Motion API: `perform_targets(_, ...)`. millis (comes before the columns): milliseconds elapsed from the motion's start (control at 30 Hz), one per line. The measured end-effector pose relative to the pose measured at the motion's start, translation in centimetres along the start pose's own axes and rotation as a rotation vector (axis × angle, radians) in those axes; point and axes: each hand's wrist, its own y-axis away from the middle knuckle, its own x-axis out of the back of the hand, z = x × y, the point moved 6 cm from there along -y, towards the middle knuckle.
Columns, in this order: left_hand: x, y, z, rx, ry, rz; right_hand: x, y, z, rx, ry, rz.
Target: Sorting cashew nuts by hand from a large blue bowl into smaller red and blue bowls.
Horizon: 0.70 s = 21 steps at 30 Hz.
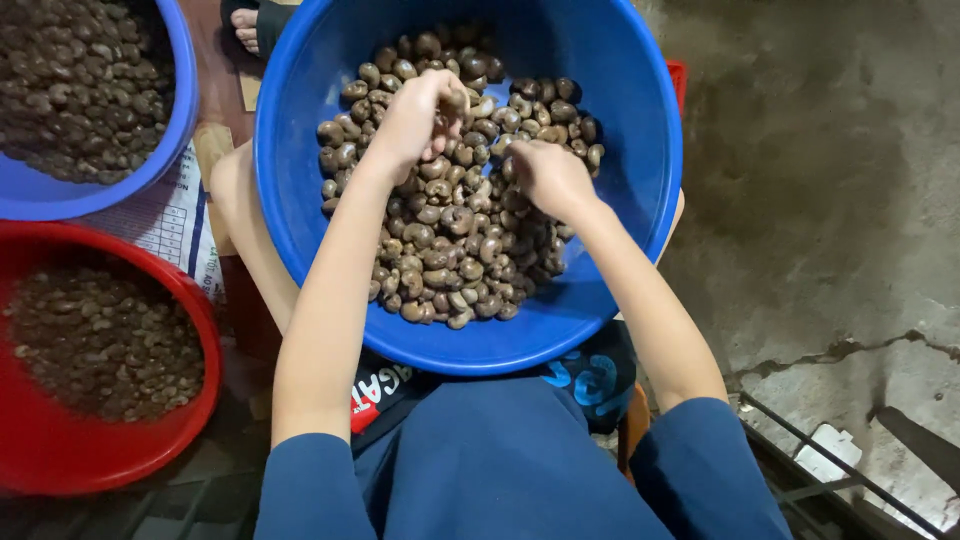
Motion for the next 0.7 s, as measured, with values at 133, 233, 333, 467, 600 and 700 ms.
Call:
perform_targets(133,-0.4,0.5,0.7,0.107,0.460,-0.039,-4.1,-0.1,-0.3,0.035,0.054,-0.150)
perform_targets(233,0.0,-0.4,-0.9,0.058,0.409,0.016,-4.8,0.4,-0.3,0.107,0.168,-0.145)
perform_targets(333,-0.3,-1.3,-1.8,-0.153,-0.003,0.058,-4.2,0.5,-0.4,0.140,0.165,-0.126)
perform_targets(467,-2.6,-1.3,-2.7,-0.347,-0.927,0.022,-3.9,0.0,-0.4,0.123,-0.046,-0.154)
perform_targets(600,-4.5,-3.0,-8.9,-0.248,-1.116,-0.198,-2.2,-1.0,1.2,-0.075,-0.092,-0.226)
perform_targets(700,-5.1,-2.0,-9.1,-0.249,-1.241,-0.240,2.3,-0.6,2.2,-0.114,-0.295,0.109)
